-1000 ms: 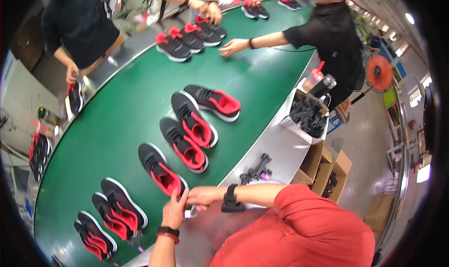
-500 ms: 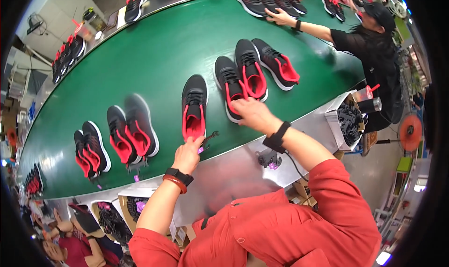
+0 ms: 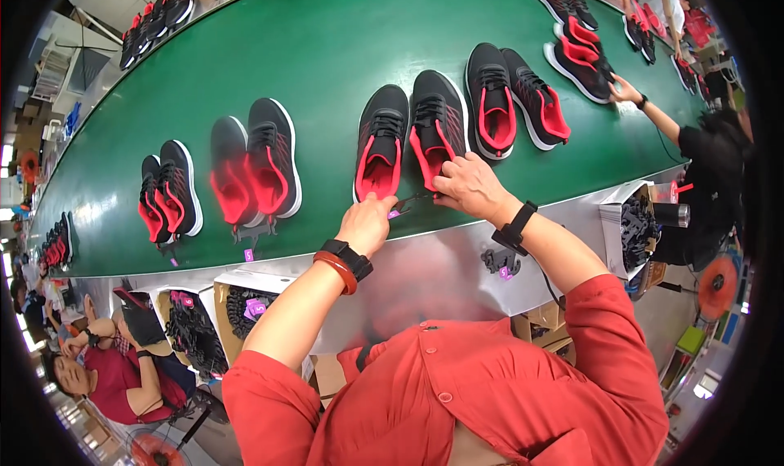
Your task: Attaching tags to shoes on a conveyor belt in a shoe factory.
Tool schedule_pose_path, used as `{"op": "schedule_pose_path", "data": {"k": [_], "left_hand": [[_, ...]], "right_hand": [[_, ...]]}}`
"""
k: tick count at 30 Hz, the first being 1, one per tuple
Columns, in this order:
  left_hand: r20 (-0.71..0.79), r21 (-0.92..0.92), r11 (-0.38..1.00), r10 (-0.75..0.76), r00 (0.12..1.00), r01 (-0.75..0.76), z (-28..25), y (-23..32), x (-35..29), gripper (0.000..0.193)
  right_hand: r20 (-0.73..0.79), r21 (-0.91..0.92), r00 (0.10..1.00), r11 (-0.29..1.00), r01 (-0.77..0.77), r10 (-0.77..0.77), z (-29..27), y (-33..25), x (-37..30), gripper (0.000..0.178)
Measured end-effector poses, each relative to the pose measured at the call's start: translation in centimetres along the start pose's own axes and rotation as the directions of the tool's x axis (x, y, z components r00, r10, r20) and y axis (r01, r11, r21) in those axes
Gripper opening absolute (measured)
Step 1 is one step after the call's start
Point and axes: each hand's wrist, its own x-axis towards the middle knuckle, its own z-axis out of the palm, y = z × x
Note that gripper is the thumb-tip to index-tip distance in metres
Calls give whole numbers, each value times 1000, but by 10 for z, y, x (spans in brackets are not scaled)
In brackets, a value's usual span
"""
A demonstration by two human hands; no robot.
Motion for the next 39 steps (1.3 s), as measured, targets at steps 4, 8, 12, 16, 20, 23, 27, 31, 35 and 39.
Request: {"op": "schedule_pose_path", "data": {"k": [4, 8, 12, 16, 20, 23, 27, 31, 35, 39], "left_hand": [[1, 42, 999, 5, 1000, -5, 0, 2, 0, 30], [6, 26, 999, -25, 1000, 25, -1, 3, -1, 30], [-70, -178, 982, 49, 996, -61, -1, -2, -10, 33], [-411, -183, 964, 104, 906, -194, 2, -3, -17, 34], [-365, -45, 999, -6, 931, -11, -3, -1, -20, 34], [-369, -77, 997, -19, 929, -11, -10, -3, -22, 35], [-477, -256, 947, 52, 877, -196, -6, -10, -17, 40], [-15, 128, 991, -32, 999, 34, 6, -7, -11, 64], [-203, 297, 939, -112, 973, 171, -7, 9, -13, 68], [-362, 350, 935, 187, 913, -53, -10, 41, 22, 54]], "right_hand": [[15, -13, 1000, 1000, -15, 15, -3, -5, 7, 23], [40, -9, 999, 1000, -8, 8, 5, -13, 16, 21], [-22, 17, 999, 999, -44, 44, 9, -15, 19, 20], [-299, 173, 949, 984, -52, 103, 13, -15, 20, 26], [-135, 43, 980, 989, -139, 143, 26, -30, 33, 21], [-168, 122, 959, 970, -211, 230, 30, -28, 39, 17], [-380, 292, 914, 956, -28, 143, 26, -12, 35, 20], [-34, 539, 974, 824, -172, 226, 22, -6, 7, 62], [-192, 448, 966, 891, -71, 173, 13, 10, -66, 12], [-29, 343, 990, 932, -117, 135, -6, 27, -162, 6]]}}
